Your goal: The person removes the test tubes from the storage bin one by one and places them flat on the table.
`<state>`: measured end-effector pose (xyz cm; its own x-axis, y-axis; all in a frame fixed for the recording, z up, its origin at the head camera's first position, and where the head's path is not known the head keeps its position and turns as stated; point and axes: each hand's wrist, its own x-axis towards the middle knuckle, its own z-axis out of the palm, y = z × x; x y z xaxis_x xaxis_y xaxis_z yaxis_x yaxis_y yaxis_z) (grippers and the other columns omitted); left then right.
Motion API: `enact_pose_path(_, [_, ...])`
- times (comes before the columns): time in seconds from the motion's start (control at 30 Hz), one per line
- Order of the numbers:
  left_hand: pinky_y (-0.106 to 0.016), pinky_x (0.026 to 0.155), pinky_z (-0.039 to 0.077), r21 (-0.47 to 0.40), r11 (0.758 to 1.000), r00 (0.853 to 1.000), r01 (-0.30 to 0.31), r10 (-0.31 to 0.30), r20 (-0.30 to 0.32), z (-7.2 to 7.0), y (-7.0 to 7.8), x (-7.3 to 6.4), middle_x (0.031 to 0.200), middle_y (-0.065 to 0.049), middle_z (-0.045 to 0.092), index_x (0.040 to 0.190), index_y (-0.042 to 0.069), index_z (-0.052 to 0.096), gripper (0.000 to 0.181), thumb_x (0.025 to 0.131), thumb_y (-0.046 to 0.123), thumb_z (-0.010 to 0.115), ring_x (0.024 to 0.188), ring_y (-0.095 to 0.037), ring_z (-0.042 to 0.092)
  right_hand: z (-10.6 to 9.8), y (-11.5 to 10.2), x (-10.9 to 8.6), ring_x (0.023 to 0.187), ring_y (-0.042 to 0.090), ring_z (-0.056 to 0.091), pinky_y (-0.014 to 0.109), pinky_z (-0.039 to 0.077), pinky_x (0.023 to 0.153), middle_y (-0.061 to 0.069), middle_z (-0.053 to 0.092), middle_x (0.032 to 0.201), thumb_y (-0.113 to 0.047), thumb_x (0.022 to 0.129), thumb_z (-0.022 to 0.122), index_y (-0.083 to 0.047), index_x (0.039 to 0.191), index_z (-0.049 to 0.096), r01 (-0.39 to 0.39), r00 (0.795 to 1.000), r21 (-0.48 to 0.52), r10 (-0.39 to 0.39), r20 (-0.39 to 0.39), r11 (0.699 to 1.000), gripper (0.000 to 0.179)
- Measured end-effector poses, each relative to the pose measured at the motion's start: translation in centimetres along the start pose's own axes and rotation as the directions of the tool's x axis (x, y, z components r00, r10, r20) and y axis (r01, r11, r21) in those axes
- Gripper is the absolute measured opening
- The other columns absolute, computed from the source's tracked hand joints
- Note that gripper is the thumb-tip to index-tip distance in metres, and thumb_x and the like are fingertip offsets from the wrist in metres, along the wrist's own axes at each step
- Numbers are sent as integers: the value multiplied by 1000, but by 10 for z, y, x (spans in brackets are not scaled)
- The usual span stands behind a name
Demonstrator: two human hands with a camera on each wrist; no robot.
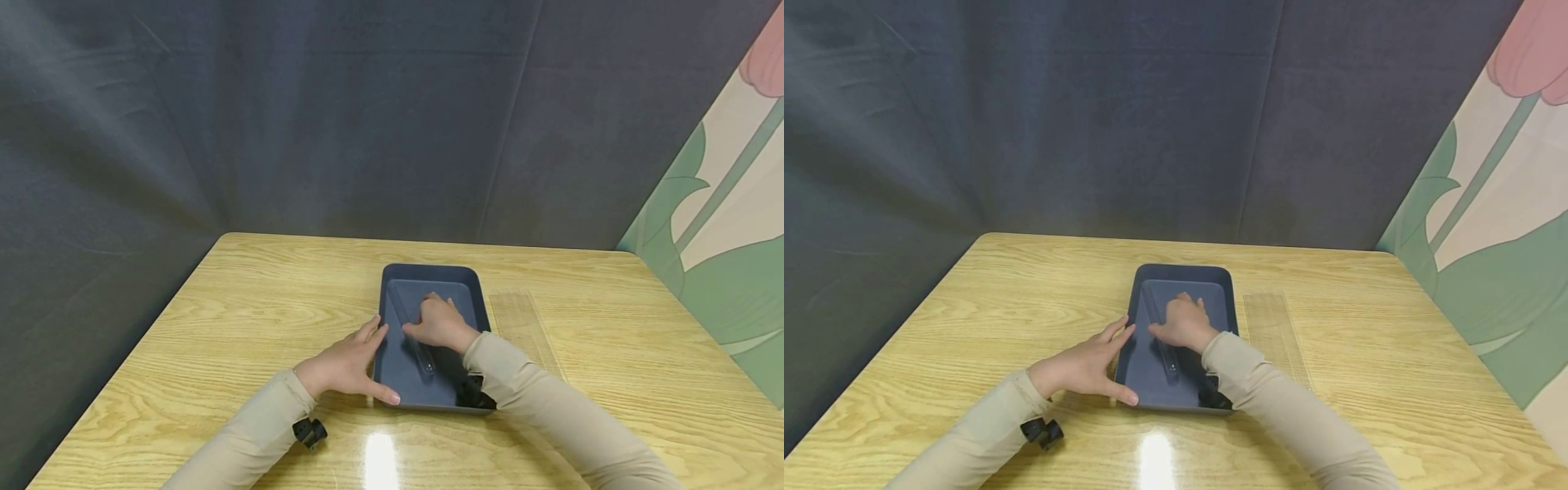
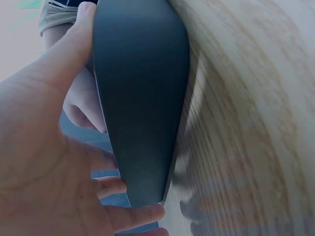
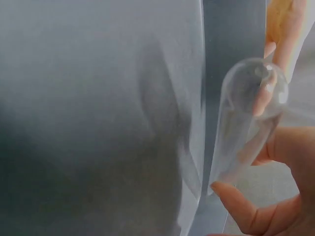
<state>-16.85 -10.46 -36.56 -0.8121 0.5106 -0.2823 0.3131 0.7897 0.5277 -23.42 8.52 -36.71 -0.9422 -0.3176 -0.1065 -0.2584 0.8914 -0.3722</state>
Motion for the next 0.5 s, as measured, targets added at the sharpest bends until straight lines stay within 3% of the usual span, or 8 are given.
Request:
enact_pose_path(0.1, [-55,110,28,2,1000,1000,1,-1,-1,0,0,0,159,-10,-2,151,9,11,112,71,57,73,144,-38,15,-1,1,0,135,33,38,61,20,111,9,68,68,-31,84,65,-9,50,58,6,1000,13,-6,-12,1000,41])
enact_pose_path(0.27, [-55,110,28,6,1000,1000,5,-5,0,0,0,0,159,-9,-2,151,9,10,112,71,58,72,144,-38,16,-3,1,-3,134,33,39,63,19,111,6,60,58,-28,84,65,-9,46,54,27,999,68,-25,-20,997,43])
enact_pose_path(0.37, [-54,110,29,7,1000,1000,9,-9,1,0,0,0,159,-9,-2,151,10,10,112,71,59,72,144,-37,16,-5,1,-4,134,33,40,64,18,111,9,61,64,-26,84,65,-10,46,53,40,999,96,-37,-30,995,44])
enact_pose_path(0.5, [-53,110,30,5,1000,1000,12,-12,0,0,0,0,160,-8,-3,152,10,10,113,71,59,72,144,-36,16,-7,1,-4,134,33,39,65,17,110,18,66,93,-25,84,65,-9,46,52,58,997,111,-53,-49,992,43])
